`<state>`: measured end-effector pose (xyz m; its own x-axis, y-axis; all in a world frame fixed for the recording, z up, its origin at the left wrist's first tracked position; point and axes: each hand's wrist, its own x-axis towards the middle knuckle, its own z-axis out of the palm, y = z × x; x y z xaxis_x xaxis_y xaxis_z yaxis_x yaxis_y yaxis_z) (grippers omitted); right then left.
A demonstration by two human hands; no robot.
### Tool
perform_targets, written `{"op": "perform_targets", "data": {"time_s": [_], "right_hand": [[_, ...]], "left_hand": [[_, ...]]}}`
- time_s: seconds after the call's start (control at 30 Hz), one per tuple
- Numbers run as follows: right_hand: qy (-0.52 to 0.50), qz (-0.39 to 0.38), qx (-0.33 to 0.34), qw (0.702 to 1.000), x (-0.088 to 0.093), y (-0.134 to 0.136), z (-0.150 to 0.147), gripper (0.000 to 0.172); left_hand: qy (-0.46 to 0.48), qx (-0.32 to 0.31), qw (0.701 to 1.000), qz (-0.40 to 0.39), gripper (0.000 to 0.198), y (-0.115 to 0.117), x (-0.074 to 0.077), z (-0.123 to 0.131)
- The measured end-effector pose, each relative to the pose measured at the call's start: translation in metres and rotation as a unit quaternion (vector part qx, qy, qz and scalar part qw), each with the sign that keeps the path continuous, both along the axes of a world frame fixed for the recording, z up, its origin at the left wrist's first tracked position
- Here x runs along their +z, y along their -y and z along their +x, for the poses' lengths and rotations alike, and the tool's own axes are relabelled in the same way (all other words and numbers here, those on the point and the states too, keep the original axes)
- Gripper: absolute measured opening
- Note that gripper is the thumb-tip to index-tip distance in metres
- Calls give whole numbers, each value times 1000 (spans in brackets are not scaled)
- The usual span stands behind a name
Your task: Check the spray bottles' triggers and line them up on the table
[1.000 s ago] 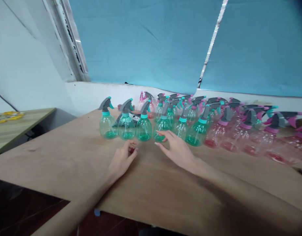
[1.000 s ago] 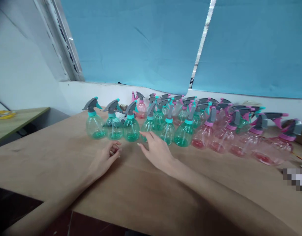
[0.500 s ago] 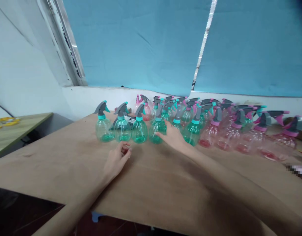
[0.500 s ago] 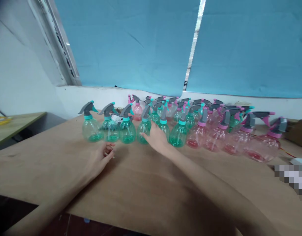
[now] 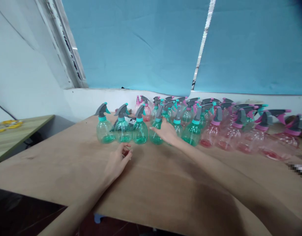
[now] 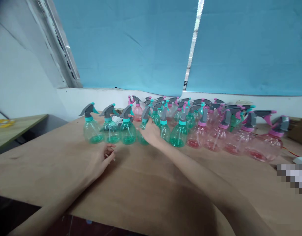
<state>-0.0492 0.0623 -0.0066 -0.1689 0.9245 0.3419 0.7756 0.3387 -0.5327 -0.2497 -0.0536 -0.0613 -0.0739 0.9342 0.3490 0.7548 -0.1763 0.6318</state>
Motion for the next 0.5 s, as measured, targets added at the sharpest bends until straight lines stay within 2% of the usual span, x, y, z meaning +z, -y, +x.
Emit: {"op": "perform_targets", "data": {"time_s": [0.3, 0.5], "right_hand": [[0, 10, 2, 1000, -1, -3, 5, 71], [13, 21, 20, 999, -3, 12, 9, 62]], "left_hand": [[0, -8, 1000, -1, 25, 0, -2, -1], [-7, -13, 1000, 0, 23, 2, 0, 1]]}}
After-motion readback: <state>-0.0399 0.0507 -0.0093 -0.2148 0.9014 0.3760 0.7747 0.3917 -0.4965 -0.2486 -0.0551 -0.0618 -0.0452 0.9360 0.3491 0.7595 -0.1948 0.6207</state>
